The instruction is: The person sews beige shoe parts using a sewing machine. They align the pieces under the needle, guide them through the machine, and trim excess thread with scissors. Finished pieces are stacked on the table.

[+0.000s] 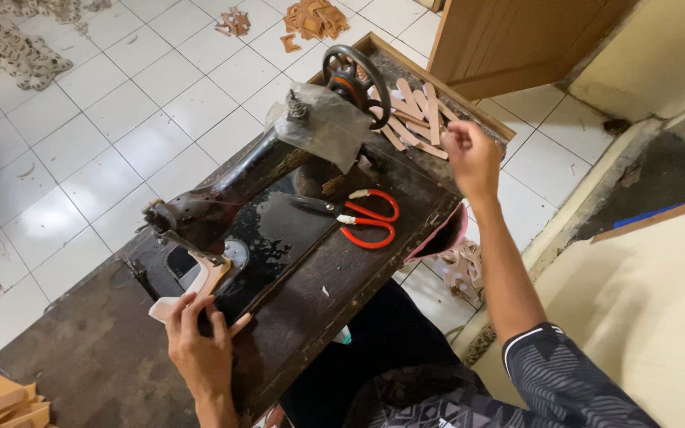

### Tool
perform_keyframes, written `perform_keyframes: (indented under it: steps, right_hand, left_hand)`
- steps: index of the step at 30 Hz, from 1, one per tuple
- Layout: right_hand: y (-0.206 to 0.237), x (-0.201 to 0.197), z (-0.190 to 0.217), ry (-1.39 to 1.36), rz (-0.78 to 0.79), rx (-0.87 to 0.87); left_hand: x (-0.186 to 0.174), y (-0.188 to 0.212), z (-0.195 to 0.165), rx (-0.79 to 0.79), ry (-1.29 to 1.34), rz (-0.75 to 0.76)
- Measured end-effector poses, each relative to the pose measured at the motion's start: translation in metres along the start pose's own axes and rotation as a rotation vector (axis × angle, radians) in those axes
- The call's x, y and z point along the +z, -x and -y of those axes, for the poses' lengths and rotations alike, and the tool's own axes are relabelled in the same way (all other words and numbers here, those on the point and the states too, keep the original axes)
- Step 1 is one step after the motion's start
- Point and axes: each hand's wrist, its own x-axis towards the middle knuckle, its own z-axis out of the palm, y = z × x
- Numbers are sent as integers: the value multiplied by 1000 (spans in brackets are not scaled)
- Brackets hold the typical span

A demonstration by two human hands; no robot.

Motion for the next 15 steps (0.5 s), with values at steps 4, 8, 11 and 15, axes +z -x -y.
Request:
perform_keyframes:
  steps: [4, 8, 11, 15]
  right_hand:
    - [-35, 13, -36, 38, 165, 182]
    - [-44, 27, -41, 293, 245, 204]
    - [-45, 22, -41, 215, 166, 207]
    - [-4, -4, 2, -234, -94, -11]
  left_hand:
    - [5, 3, -3, 7, -4, 17]
    - [7, 2, -7, -20, -36, 22]
    - [4, 0, -14, -4, -72, 7]
    - [5, -1, -25, 88, -46, -67]
